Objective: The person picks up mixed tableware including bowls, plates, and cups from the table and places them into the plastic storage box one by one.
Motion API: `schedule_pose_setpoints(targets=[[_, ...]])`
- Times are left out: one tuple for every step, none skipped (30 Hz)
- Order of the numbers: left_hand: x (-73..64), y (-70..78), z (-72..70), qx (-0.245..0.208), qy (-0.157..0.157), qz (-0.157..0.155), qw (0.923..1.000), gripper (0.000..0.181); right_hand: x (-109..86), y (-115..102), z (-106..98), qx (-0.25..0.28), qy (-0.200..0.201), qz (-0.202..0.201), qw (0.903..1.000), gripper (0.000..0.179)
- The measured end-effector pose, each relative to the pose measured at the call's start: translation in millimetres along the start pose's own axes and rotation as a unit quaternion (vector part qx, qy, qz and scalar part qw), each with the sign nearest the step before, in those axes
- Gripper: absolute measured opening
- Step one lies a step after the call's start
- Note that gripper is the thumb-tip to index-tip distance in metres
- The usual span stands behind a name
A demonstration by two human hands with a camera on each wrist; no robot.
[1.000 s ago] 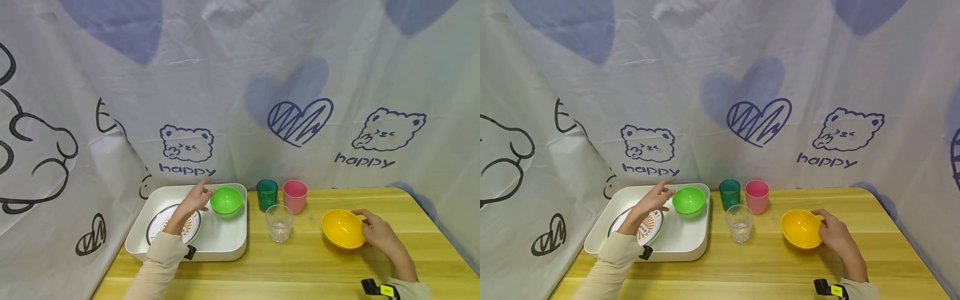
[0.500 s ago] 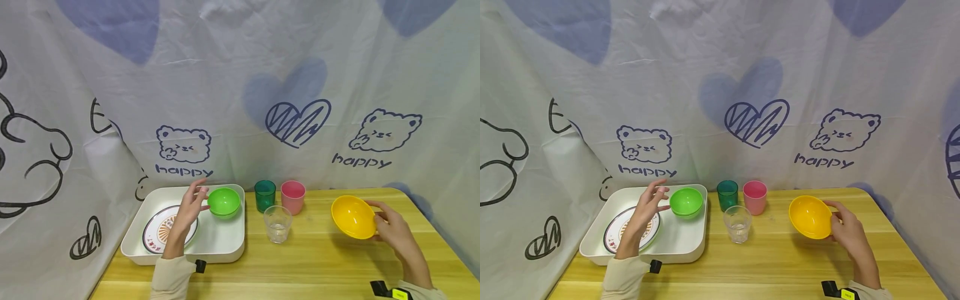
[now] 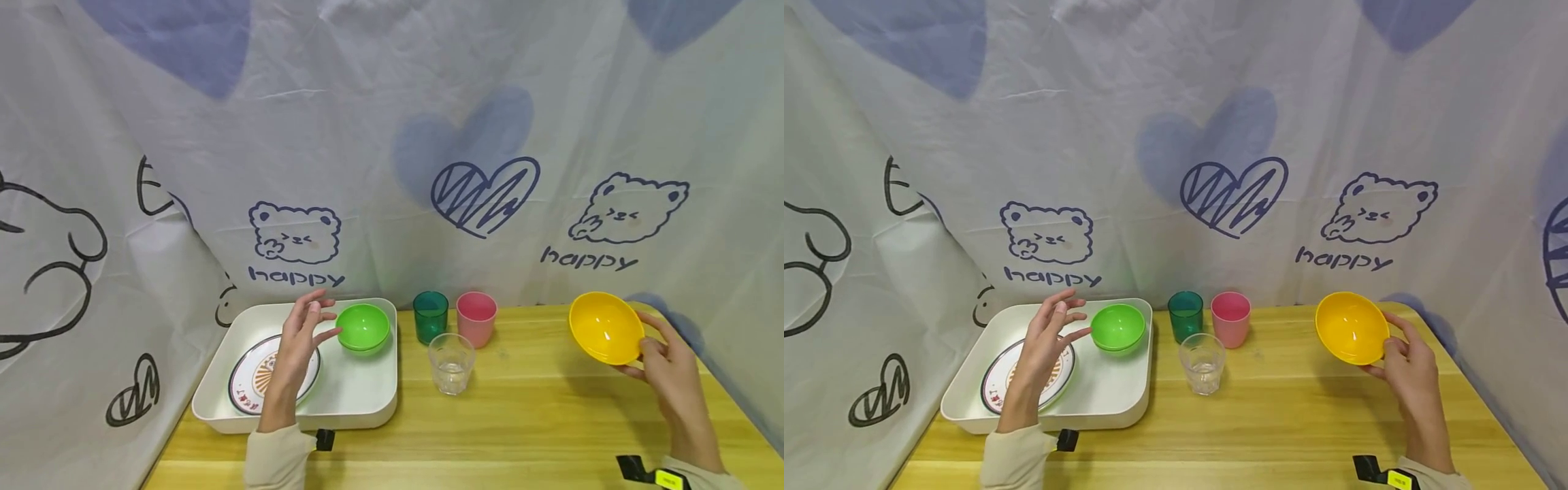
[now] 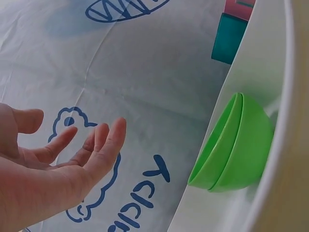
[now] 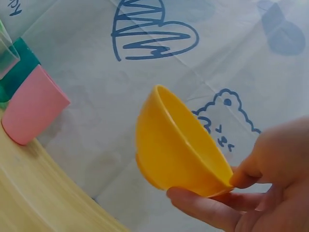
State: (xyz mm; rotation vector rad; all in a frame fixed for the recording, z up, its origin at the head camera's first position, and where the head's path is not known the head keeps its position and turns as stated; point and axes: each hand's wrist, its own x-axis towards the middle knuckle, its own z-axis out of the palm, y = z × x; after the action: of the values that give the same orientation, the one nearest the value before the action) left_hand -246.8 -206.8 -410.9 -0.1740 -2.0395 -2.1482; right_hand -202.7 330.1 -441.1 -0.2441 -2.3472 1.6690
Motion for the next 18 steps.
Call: schedule_pose_setpoints(targets=[[-0.6,1.0,-0.5,-0.004,0.000,0.001,1.0000,0.043,0.1,-1.0,-1.5,0.013,0.007,0.006,0.9999,0.054],[-1.3,1.9,-1.0,-0.008,0.000,0.002,1.0000,0.043,0.0,-1.6,-2.8,0.022,0.013,0.011,0.9996,0.054],[-2.1,2.9,-1.3,-0.013,0.000,0.002,0.9999,0.043,-0.1,-2.3,-4.1,0.036,0.017,0.018,0.9990,0.053],[-2.7,3.7,-1.9,-0.016,0.001,0.004,0.9999,0.043,-0.4,-3.2,-5.3,0.045,0.022,0.026,0.9984,0.054],[-3.3,4.6,-2.4,-0.018,0.002,0.006,0.9998,0.043,-0.4,-4.3,-6.4,0.057,0.027,0.033,0.9975,0.053],[-4.1,5.7,-2.9,-0.019,0.005,0.007,0.9998,0.044,-0.4,-5.4,-7.5,0.065,0.030,0.038,0.9967,0.053],[-4.8,6.7,-3.3,-0.020,0.006,0.009,0.9997,0.045,0.0,-6.8,-8.6,0.074,0.037,0.045,0.9956,0.053],[-5.4,7.6,-3.8,-0.020,0.008,0.010,0.9997,0.046,0.1,-7.9,-9.5,0.073,0.041,0.047,0.9953,0.053],[-6.0,8.6,-4.2,-0.019,0.011,0.011,0.9997,0.047,0.4,-9.3,-10.5,0.082,0.047,0.054,0.9941,0.053],[-6.5,9.6,-4.8,-0.017,0.014,0.011,0.9997,0.048,0.6,-10.7,-11.0,0.082,0.053,0.058,0.9935,0.053],[-7.2,10.6,-5.2,-0.015,0.017,0.011,0.9997,0.049,0.8,-12.0,-11.5,0.087,0.059,0.063,0.9925,0.053],[-7.9,11.4,-5.7,-0.014,0.020,0.010,0.9996,0.050,0.8,-13.2,-11.8,0.091,0.065,0.067,0.9914,0.053],[-8.6,12.0,-6.2,-0.013,0.022,0.009,0.9996,0.051,0.8,-14.2,-11.9,0.091,0.072,0.072,0.9906,0.053],[-9.3,12.5,-6.7,-0.012,0.025,0.007,0.9996,0.052,0.5,-15.0,-12.2,0.096,0.075,0.077,0.9896,0.053],[-10.0,12.9,-7.2,-0.010,0.028,0.005,0.9995,0.052,0.3,-15.9,-12.4,0.106,0.079,0.081,0.9879,0.053],[-10.8,13.3,-7.6,-0.009,0.030,0.004,0.9995,0.052,0.0,-16.5,-12.4,0.108,0.083,0.083,0.9872,0.053],[-11.6,13.6,-7.9,-0.009,0.033,0.003,0.9994,0.051,-0.2,-17.1,-12.5,0.110,0.085,0.085,0.9867,0.053],[-12.1,13.7,-8.4,-0.007,0.035,0.002,0.9994,0.052,-0.3,-17.7,-12.5,0.113,0.087,0.084,0.9862,0.053]])
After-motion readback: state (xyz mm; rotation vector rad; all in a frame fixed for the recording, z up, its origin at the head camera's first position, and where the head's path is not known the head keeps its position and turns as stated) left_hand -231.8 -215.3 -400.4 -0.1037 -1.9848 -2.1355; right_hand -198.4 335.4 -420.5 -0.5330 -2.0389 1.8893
